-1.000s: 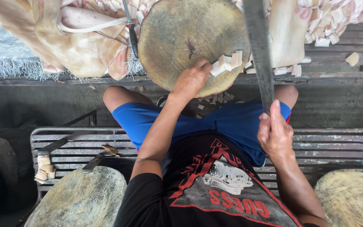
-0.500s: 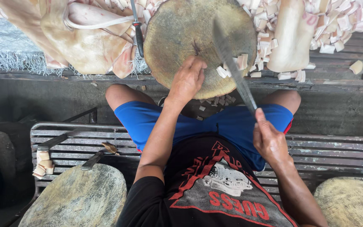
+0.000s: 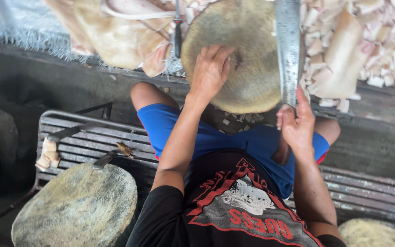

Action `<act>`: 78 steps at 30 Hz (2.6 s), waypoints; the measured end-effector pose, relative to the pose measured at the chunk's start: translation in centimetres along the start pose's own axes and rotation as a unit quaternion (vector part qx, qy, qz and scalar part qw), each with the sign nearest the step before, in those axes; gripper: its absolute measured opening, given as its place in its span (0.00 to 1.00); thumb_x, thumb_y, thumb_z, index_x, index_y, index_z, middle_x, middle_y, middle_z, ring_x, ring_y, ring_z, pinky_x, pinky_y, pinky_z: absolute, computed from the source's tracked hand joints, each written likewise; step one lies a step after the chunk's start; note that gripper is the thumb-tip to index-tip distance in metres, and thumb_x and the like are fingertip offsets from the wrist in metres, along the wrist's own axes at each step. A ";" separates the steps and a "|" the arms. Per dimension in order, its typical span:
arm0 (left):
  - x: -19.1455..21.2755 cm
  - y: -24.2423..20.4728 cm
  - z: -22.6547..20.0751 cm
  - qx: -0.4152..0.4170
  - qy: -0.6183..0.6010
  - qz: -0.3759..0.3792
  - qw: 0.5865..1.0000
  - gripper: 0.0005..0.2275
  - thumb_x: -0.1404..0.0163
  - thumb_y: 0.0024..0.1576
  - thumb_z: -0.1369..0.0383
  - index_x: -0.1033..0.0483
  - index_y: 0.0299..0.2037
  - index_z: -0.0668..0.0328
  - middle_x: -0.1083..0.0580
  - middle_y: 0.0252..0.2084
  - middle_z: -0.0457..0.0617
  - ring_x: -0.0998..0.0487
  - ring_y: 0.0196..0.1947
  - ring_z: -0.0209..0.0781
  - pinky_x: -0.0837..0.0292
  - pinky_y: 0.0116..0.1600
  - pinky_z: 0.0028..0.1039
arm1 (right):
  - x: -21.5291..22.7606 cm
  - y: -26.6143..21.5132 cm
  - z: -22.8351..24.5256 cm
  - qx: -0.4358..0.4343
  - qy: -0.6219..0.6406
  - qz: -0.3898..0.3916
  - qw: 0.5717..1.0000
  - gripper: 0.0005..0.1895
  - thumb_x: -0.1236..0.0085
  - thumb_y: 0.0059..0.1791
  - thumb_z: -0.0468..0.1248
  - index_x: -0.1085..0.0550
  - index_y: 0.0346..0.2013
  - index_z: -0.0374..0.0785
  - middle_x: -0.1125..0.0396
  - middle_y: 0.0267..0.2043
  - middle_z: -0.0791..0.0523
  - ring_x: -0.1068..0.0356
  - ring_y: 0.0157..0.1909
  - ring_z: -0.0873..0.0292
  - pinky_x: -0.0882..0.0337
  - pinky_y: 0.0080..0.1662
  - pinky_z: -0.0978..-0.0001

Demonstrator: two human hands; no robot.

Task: The person sits cross-legged on a metal bench and uses a large knife to cut a piece of white meat into small cubes on a round wooden chopping block. The person repeatedly slices the meat into strips and then dices them, occasionally rearranging the pieces on the block.

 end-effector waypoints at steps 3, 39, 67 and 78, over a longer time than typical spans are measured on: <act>3.5 1.2 4.1 -0.003 0.064 -0.057 0.996 0.17 0.46 0.55 0.78 0.24 0.55 0.60 0.25 0.55 0.53 0.27 0.54 0.57 0.29 0.58 0.43 | -5.3 2.9 0.6 -0.025 0.080 0.059 0.995 0.34 0.57 0.56 0.25 0.48 0.78 0.35 0.33 0.32 0.55 0.35 0.25 0.63 0.32 0.28 0.70; -35.1 10.7 -18.0 -0.211 0.182 0.162 0.947 0.14 0.51 0.54 0.64 0.28 0.47 0.62 0.24 0.55 0.60 0.28 0.63 0.60 0.42 0.71 0.61 | 11.1 -6.5 -2.5 -0.041 0.236 -0.320 0.917 0.35 0.57 0.58 0.24 0.47 0.80 0.40 0.34 0.33 0.51 0.35 0.25 0.59 0.30 0.29 0.65; -2.9 1.1 7.6 0.288 0.053 0.004 0.956 0.41 0.40 0.52 0.46 0.39 0.68 0.70 0.34 0.65 0.70 0.36 0.67 0.67 0.43 0.69 0.50 | 6.6 -4.6 -4.3 -0.050 0.285 -0.199 0.936 0.36 0.60 0.58 0.23 0.46 0.81 0.49 0.35 0.34 0.50 0.35 0.26 0.57 0.30 0.29 0.62; -7.5 -8.2 8.8 0.398 -0.354 -0.149 0.833 0.35 0.35 0.46 0.60 0.34 0.60 0.77 0.25 0.53 0.67 0.22 0.52 0.59 0.28 0.61 0.48 | 4.6 -4.4 -4.9 -0.087 0.279 -0.159 0.943 0.36 0.59 0.56 0.24 0.47 0.79 0.48 0.35 0.32 0.51 0.36 0.24 0.58 0.31 0.26 0.63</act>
Point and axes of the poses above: each hand's wrist, its own y-axis towards the middle knuckle, its own x-axis out of the back of the hand, z = x × y, the point moved 8 cm from there along y, towards the middle knuckle
